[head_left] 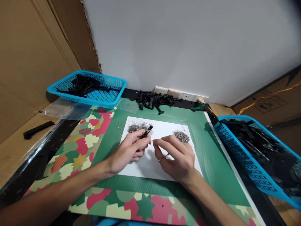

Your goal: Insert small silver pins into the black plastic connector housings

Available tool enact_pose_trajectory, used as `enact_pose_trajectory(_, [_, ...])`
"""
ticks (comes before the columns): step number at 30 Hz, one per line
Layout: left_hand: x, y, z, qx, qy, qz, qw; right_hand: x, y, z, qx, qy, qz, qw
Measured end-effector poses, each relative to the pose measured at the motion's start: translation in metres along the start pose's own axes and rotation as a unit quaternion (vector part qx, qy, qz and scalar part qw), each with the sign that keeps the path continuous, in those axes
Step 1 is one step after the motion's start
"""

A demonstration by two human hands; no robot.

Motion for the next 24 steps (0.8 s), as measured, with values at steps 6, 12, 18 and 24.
enact_pose_trajectory(6, [0.004,0.002,0.006,-0.053,-0.003,0.005,0.999,0.007,-0.006,0.000,-0.043,-0.083,0.031,0.995])
enact_pose_trajectory(12, [0.002,0.002,0.012,-0.114,-0.071,0.031,0.991,0.004,-0.005,-0.003,-0.053,-0.100,0.020,0.993])
enact_pose_trajectory(18, [0.007,0.002,0.021,-0.153,-0.141,0.069,0.976,0.003,-0.007,-0.003,-0.056,-0.079,0.012,0.995])
enact_pose_trajectory(24, [0.012,0.002,0.022,-0.151,-0.124,0.065,0.979,0.007,-0.008,-0.008,-0.026,-0.065,0.026,0.997])
Point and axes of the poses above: each hand's wrist, its own y-axis away from the middle knuckle, its own x-axis out of the back of the hand, z = x × y, the point moved 8 cm from there along -y, towards the middle knuckle, and after that the axes turned 3 degrees about -z, right-handed, at the moved point
